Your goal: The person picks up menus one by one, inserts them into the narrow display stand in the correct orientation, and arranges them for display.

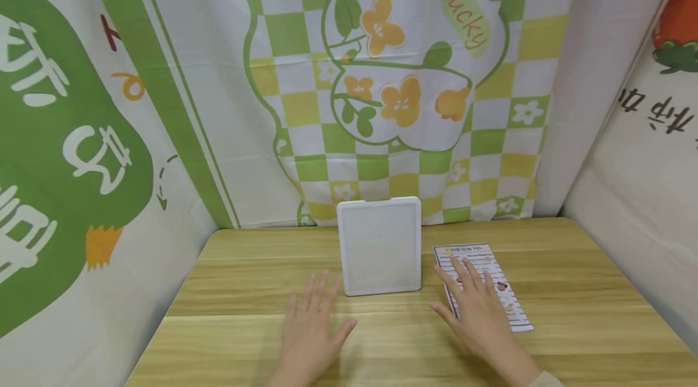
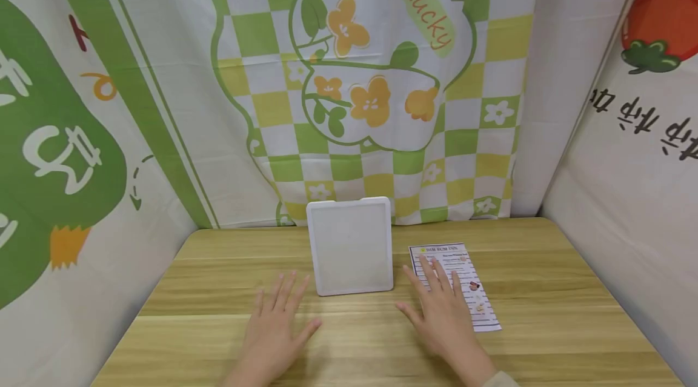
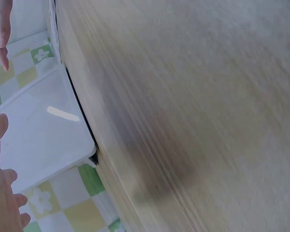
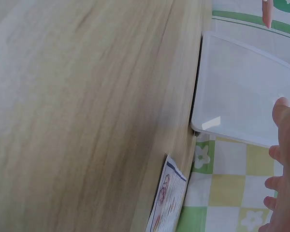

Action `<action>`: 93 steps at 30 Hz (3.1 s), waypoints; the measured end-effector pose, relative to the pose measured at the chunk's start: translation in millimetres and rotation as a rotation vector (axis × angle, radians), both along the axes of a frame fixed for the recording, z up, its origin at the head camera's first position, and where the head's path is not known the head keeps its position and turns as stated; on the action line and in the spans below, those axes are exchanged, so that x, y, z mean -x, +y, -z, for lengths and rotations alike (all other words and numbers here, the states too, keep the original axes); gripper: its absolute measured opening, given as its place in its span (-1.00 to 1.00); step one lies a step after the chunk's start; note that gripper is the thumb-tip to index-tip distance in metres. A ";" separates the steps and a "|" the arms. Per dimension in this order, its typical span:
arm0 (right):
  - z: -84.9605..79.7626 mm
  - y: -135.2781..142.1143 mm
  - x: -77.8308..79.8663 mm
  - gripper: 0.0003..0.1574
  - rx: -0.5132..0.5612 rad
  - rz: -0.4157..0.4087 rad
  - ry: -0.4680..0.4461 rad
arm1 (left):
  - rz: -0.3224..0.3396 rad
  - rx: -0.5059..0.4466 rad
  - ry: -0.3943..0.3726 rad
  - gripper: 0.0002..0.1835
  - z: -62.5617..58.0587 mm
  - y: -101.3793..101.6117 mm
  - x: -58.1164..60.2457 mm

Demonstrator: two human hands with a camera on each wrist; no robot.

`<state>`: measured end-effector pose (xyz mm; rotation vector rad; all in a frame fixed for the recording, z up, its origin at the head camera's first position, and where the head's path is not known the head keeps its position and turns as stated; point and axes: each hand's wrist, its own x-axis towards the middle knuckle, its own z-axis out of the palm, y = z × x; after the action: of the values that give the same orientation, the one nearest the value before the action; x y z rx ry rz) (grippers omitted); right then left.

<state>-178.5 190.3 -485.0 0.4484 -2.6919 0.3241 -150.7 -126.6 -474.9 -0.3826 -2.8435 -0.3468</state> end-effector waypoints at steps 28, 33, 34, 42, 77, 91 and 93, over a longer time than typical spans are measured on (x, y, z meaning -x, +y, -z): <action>4.6 35.5 -11.7 -0.19 0.082 -0.021 0.078 | 0.137 0.039 0.046 -0.23 6.2 41.5 6.3; 7.4 44.2 -14.6 -0.17 0.072 -0.019 0.072 | 0.150 0.036 0.020 -0.23 8.1 47.7 7.4; 7.8 46.0 -15.4 -0.17 0.069 -0.019 0.074 | 0.152 0.034 0.019 -0.23 8.5 48.9 7.7; 9.1 58.8 -20.4 -0.22 0.089 -0.021 0.077 | 0.167 0.028 0.017 -0.24 10.9 57.0 9.1; 15.2 111.6 -13.3 -0.22 0.074 -0.110 0.061 | 0.228 0.037 -0.059 -0.26 12.9 115.4 24.5; 22.8 128.5 -9.7 -0.25 0.085 -0.147 -0.031 | 0.285 0.042 -0.113 -0.28 22.3 124.8 31.1; 23.6 130.5 -9.0 -0.25 0.087 -0.155 -0.031 | 0.293 0.044 -0.108 -0.28 23.4 125.8 31.8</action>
<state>-169.5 320.8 -508.6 0.6319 -2.6661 0.4934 -182.5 -0.8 -498.2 -0.8165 -2.9040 -0.3694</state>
